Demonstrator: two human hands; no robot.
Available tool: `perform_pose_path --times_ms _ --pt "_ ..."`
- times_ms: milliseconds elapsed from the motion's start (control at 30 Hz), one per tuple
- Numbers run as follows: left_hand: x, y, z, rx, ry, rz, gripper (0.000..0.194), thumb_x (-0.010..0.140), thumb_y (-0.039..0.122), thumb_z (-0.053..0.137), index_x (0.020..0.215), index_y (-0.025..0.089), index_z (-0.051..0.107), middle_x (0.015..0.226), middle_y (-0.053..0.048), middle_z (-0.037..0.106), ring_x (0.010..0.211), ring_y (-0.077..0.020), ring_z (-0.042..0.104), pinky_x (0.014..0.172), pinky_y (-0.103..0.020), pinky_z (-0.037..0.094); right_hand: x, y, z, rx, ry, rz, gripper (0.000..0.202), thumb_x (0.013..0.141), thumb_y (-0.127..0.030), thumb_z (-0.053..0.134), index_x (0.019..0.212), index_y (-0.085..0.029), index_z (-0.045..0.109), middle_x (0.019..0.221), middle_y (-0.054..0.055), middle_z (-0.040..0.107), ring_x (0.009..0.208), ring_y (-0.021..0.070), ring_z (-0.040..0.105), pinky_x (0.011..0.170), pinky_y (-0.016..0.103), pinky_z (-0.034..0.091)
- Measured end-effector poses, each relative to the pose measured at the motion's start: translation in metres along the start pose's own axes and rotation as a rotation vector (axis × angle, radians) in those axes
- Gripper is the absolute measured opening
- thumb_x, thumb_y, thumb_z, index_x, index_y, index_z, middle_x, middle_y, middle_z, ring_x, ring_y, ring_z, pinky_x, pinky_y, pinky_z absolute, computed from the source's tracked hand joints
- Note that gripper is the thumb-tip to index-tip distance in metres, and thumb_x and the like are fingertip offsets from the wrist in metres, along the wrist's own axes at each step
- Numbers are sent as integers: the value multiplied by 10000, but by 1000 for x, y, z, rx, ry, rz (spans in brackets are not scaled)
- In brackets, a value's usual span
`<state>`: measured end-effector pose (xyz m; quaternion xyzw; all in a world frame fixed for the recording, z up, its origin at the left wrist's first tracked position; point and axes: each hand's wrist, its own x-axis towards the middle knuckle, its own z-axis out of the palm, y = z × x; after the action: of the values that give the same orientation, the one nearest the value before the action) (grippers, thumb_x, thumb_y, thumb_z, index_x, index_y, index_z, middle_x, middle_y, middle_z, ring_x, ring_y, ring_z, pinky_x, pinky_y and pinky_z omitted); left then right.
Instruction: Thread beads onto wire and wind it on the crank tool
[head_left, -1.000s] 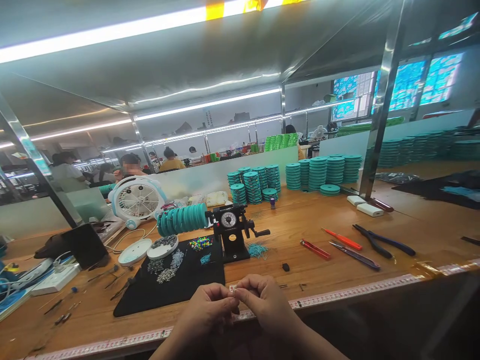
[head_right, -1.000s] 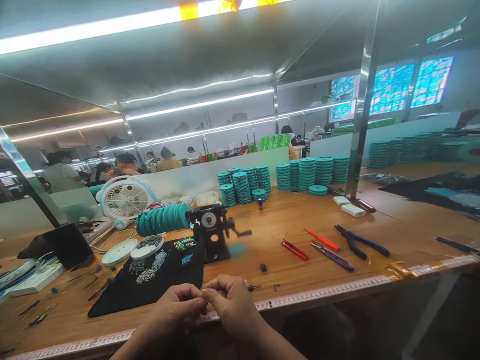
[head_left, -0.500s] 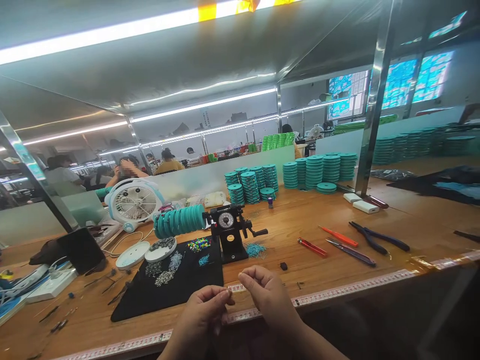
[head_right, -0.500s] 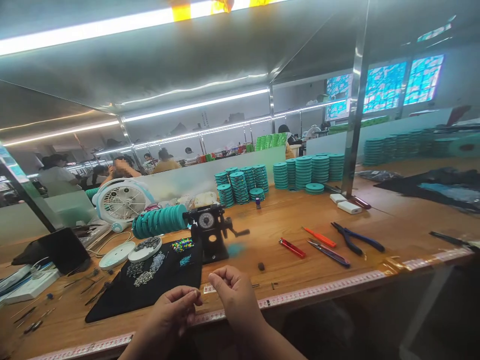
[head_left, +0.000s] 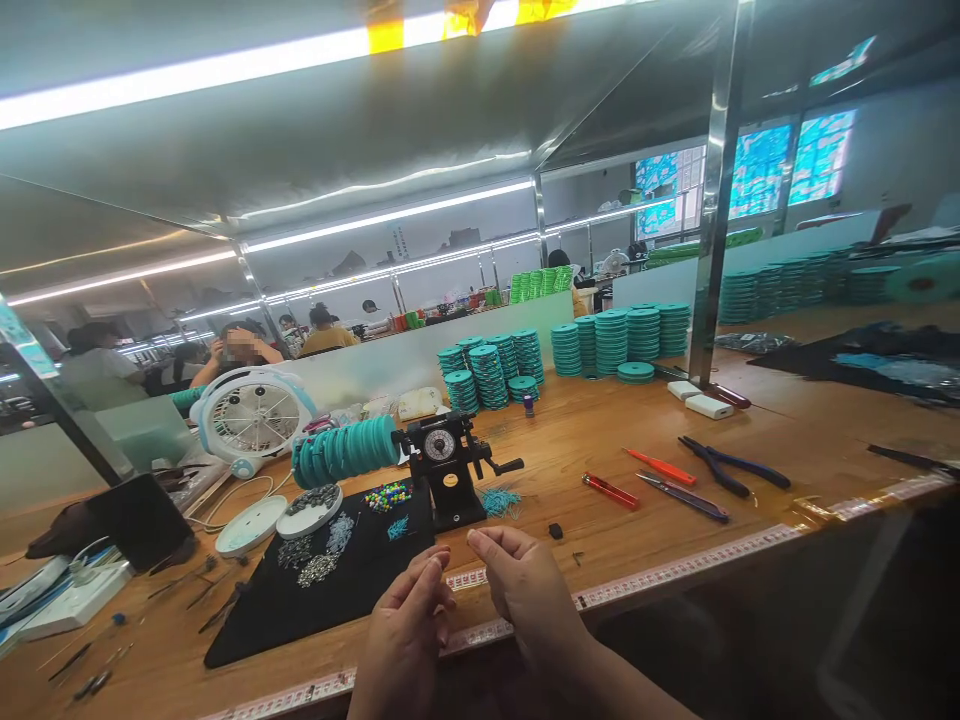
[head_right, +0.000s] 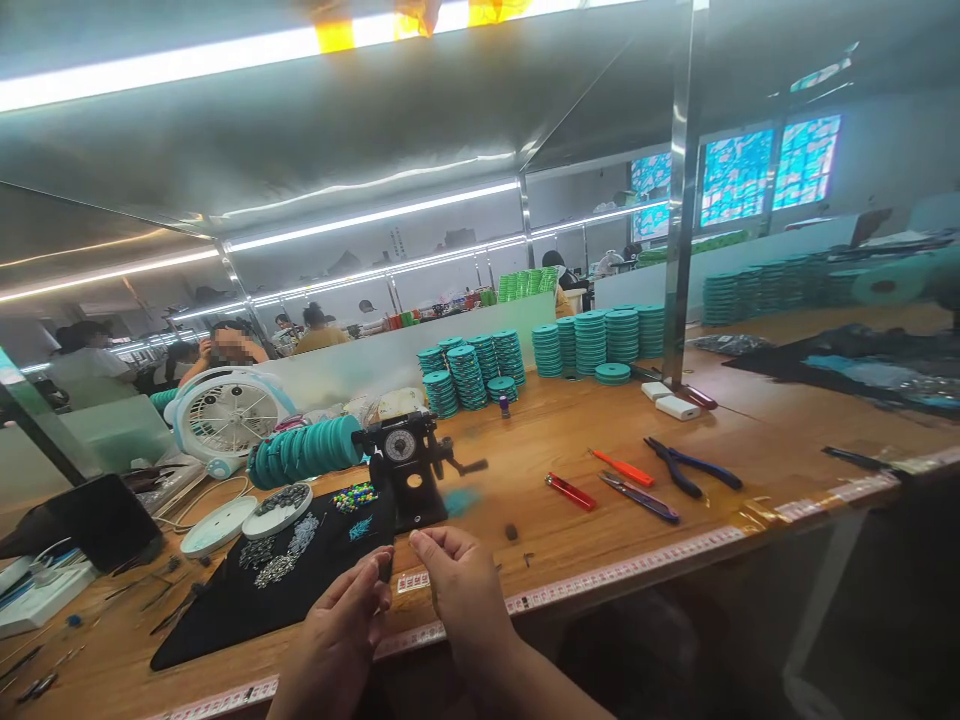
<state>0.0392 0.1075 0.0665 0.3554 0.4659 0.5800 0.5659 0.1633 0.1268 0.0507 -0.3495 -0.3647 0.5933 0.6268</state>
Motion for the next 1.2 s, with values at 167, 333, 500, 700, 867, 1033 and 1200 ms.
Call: perform_pose_path --times_ms 167,333,500,700,867,1033,1200 --pt "8 -5 7 -13 -99 29 273 616 356 796 763 132 742 905 -66 633 598 -69 493 440 -137 381 1 -1 1 7 -105 2 296 702 -431 713 695 -136 698 499 -16 567 491 102 504 533 224 411" --pt "7 -2 8 -227 5 -167 322 557 253 836 829 127 719 855 -31 643 597 -70 529 476 -147 426 -2 0 -6 -11 -194 26 254 689 -384 732 671 -136 683 627 39 677 667 179 627 683 281 468" --pt "6 -6 8 -392 -160 -317 193 666 241 771 795 145 664 530 74 467 359 -4 312 319 -115 211 -10 6 -7 104 -129 59 233 693 -342 717 656 -142 603 544 -13 609 507 104 544 531 219 429" --pt "1 -7 16 -422 -152 -480 230 759 338 677 620 173 597 357 78 338 334 -70 372 408 -190 368 -21 3 6 89 -180 -6 255 758 -355 654 686 -160 506 554 -3 634 420 102 563 440 205 433" --pt "-2 -3 20 -483 -101 -598 405 764 344 661 447 167 483 294 49 366 285 -72 379 352 -165 265 -26 -4 12 64 -205 -38 287 742 -390 660 661 -164 504 568 5 647 437 139 615 470 252 503" --pt "-1 -2 17 -509 -179 -643 488 746 359 675 389 172 400 301 36 389 314 -82 423 380 -174 308 -26 -1 9 40 -251 -51 253 776 -349 632 656 -149 533 611 37 668 488 152 636 522 279 521" --pt "-1 -3 14 -552 -300 -626 548 733 382 687 359 179 342 291 45 341 298 -66 360 372 -179 281 -23 5 6 25 -205 -67 241 784 -324 639 665 -162 506 628 48 686 555 159 653 540 262 507"
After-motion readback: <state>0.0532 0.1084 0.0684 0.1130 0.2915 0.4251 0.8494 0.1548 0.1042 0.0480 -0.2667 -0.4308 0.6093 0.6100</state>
